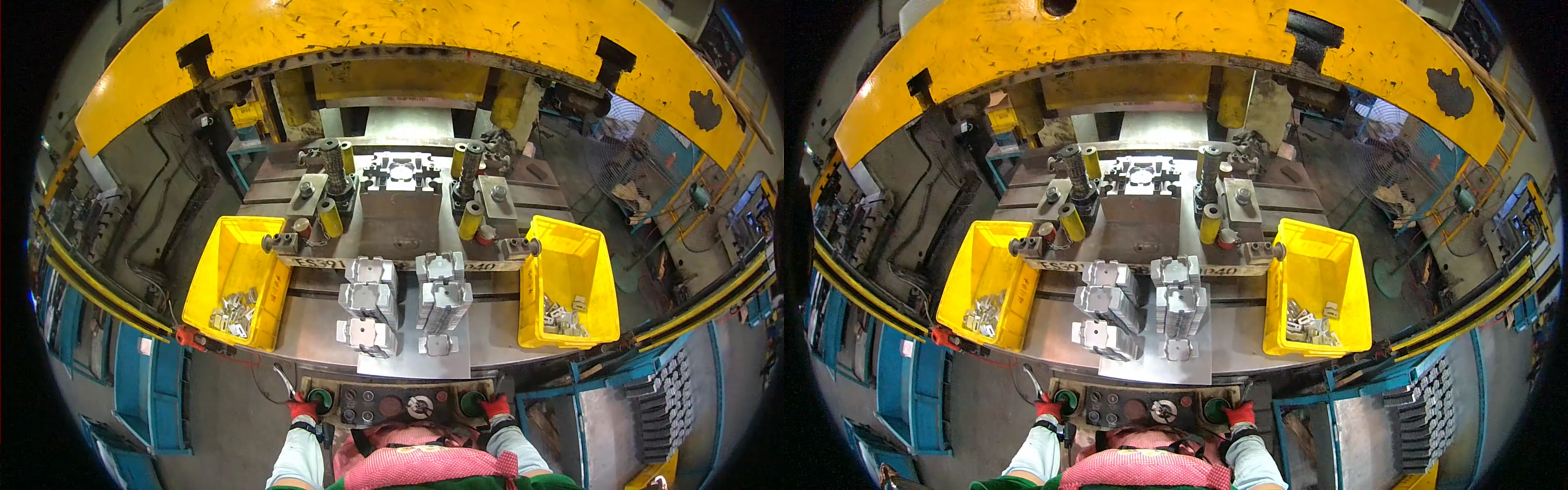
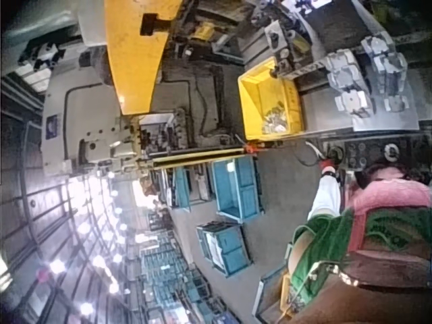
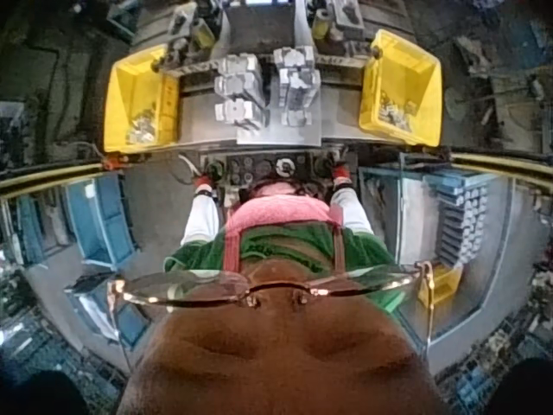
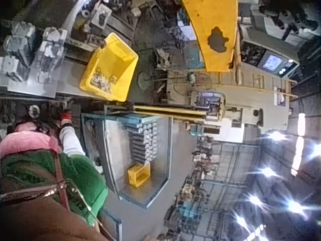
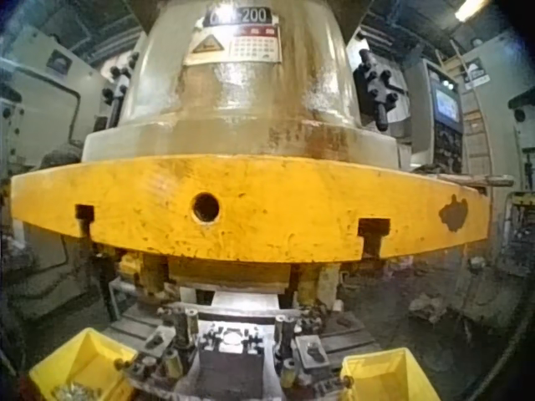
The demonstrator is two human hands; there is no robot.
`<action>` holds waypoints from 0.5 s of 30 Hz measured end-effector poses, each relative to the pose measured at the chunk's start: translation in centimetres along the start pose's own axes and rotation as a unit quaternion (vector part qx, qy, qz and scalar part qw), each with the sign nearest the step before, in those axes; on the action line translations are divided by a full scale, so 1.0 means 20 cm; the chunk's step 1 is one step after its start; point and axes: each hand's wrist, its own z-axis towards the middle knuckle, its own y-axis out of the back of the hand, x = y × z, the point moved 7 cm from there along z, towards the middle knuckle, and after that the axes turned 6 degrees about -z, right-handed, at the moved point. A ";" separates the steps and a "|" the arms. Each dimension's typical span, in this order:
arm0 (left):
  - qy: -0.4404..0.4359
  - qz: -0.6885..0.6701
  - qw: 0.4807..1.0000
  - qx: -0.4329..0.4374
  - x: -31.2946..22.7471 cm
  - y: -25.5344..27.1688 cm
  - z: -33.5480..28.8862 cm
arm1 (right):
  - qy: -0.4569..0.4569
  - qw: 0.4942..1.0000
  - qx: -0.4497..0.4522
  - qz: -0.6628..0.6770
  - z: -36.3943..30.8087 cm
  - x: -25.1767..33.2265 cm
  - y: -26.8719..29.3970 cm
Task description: Operating a large industrial stamping press to shape or cut small metal components.
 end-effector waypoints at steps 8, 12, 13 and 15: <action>0.053 0.032 0.998 0.028 -0.03 0.02 -0.01 | 0.024 0.999 -0.036 0.009 0.04 -0.04 -0.04; 0.055 -0.014 0.998 0.030 -0.06 0.05 -0.04 | 0.021 0.999 -0.020 0.016 0.06 -0.05 -0.06; 0.065 -0.039 0.996 0.041 -0.06 0.05 -0.05 | 0.025 0.999 -0.015 0.019 0.06 -0.05 -0.06; 0.074 -0.073 0.993 0.051 -0.06 0.05 -0.07 | 0.026 0.999 -0.015 0.018 0.06 -0.05 -0.05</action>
